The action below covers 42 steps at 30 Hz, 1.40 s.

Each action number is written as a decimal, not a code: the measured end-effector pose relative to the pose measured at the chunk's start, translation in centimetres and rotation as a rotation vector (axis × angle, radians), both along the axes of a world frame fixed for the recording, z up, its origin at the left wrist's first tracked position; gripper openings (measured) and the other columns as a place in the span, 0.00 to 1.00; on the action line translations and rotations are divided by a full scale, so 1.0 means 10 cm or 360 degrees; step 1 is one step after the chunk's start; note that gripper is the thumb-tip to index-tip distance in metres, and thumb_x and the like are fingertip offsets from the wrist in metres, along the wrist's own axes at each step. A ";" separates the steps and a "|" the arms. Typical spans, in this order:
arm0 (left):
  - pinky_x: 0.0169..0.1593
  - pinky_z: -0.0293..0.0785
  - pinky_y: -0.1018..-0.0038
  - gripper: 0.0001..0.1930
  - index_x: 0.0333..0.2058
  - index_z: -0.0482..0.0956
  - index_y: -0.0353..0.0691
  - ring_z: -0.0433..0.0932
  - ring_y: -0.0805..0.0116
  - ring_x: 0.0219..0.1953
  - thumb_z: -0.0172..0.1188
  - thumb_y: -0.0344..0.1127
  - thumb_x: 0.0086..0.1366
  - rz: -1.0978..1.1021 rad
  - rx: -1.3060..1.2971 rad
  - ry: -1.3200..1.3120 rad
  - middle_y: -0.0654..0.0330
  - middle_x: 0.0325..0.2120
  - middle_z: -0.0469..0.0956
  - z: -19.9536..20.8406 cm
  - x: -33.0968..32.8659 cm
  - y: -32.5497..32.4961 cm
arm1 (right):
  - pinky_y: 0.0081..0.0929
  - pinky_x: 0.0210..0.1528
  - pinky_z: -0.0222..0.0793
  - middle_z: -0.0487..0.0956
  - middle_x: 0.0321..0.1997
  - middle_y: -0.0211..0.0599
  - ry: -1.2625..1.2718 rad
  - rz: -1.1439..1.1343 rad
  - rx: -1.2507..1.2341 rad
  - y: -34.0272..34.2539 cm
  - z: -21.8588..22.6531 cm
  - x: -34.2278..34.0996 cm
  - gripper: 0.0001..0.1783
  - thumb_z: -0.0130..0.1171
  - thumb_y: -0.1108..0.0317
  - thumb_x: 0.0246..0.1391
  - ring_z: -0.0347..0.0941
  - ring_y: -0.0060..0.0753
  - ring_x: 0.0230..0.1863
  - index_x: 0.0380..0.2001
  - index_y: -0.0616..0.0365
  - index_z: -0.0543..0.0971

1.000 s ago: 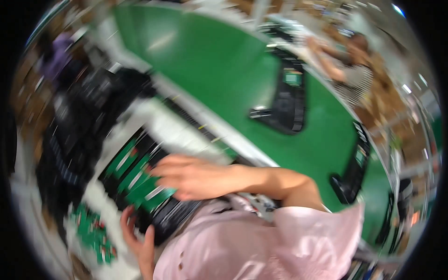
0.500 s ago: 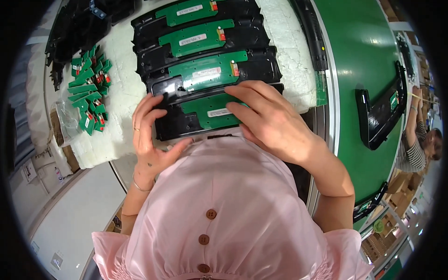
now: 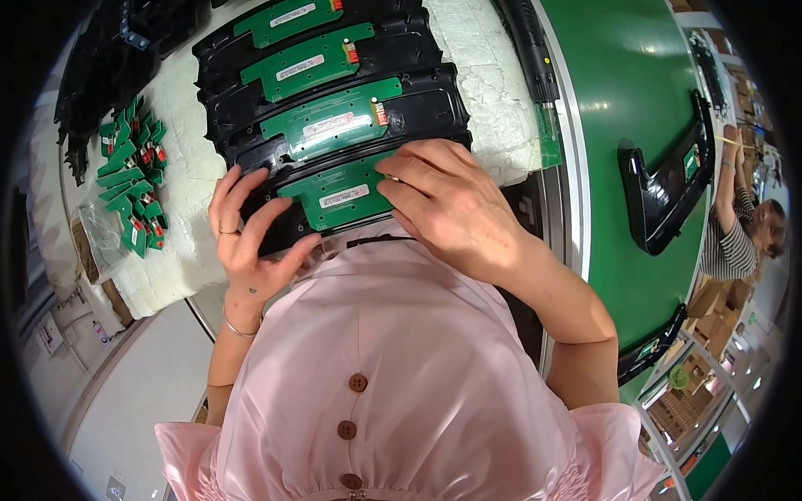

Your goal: Assembling electronic circuit boards onto plastic housings using an electric screwdriver.

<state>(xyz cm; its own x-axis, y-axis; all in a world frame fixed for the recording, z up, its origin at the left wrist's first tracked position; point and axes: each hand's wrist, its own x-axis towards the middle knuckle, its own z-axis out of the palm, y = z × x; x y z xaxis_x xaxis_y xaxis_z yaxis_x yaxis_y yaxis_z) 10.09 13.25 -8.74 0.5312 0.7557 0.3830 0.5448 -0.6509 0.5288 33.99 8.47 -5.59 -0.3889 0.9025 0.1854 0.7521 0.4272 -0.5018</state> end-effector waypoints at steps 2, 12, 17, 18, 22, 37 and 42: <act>0.54 0.55 0.58 0.20 0.29 0.77 0.39 0.63 0.48 0.51 0.69 0.42 0.35 -0.0026 0.0010 0.0029 0.51 0.41 0.71 0.00 0.03 0.00 | 0.35 0.47 0.63 0.72 0.41 0.37 -0.0058 -0.0003 0.0001 -0.01 -0.02 0.02 0.15 0.60 0.75 0.33 0.67 0.39 0.44 0.31 0.64 0.74; 0.54 0.55 0.57 0.17 0.28 0.79 0.41 0.65 0.51 0.48 0.68 0.40 0.37 -0.0010 -0.0055 0.0154 0.56 0.36 0.73 -0.04 0.04 0.05 | 0.40 0.52 0.62 0.73 0.40 0.37 0.0062 0.0022 -0.0062 0.07 -0.16 0.02 0.17 0.62 0.77 0.32 0.70 0.37 0.42 0.33 0.62 0.74; 0.55 0.53 0.55 0.15 0.28 0.78 0.42 0.63 0.51 0.49 0.67 0.40 0.40 -0.0017 -0.0026 0.0167 0.56 0.39 0.71 0.12 0.11 0.06 | 0.35 0.49 0.64 0.74 0.40 0.39 -0.0132 0.0185 -0.0022 0.09 -0.01 0.13 0.12 0.61 0.74 0.34 0.69 0.38 0.43 0.28 0.63 0.75; 0.55 0.53 0.55 0.16 0.29 0.78 0.41 0.62 0.51 0.50 0.67 0.41 0.40 -0.0026 -0.0067 0.0238 0.55 0.40 0.70 0.14 0.14 0.09 | 0.34 0.47 0.65 0.74 0.39 0.39 0.0066 0.0161 -0.0024 0.17 -0.06 0.20 0.12 0.61 0.74 0.35 0.69 0.38 0.42 0.28 0.63 0.75; 0.52 0.59 0.60 0.20 0.37 0.75 0.37 0.64 0.50 0.49 0.64 0.38 0.44 0.0079 0.0002 0.0168 0.51 0.45 0.67 0.22 -0.29 0.38 | 0.30 0.41 0.68 0.76 0.36 0.39 0.0272 -0.0321 0.0301 0.48 0.07 0.55 0.12 0.61 0.73 0.38 0.71 0.40 0.38 0.30 0.63 0.76; 0.45 0.66 0.74 0.16 0.41 0.71 0.27 0.73 0.64 0.37 0.48 0.36 0.63 0.1056 -0.0149 0.0443 0.50 0.33 0.76 0.25 -2.78 1.39 | 0.24 0.38 0.67 0.75 0.35 0.42 0.0655 -0.1377 -0.0368 0.96 -0.50 1.61 0.30 0.63 0.64 0.37 0.72 0.27 0.34 0.44 0.69 0.68; 0.39 0.69 0.72 0.11 0.36 0.75 0.29 0.74 0.58 0.33 0.50 0.32 0.61 0.1057 0.0152 0.0172 0.46 0.31 0.76 0.65 -2.34 1.18 | 0.16 0.33 0.60 0.68 0.32 0.27 0.1508 -0.1187 -0.0027 0.86 -0.04 1.42 0.32 0.63 0.66 0.36 0.62 0.17 0.31 0.47 0.65 0.66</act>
<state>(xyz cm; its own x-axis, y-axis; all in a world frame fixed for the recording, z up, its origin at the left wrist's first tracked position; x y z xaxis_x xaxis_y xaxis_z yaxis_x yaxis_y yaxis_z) -13.35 25.08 -2.25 0.0050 0.9005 0.4348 0.8917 -0.2009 0.4057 48.23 17.05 -6.01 0.5133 0.8522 0.1011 0.1410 0.0325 -0.9895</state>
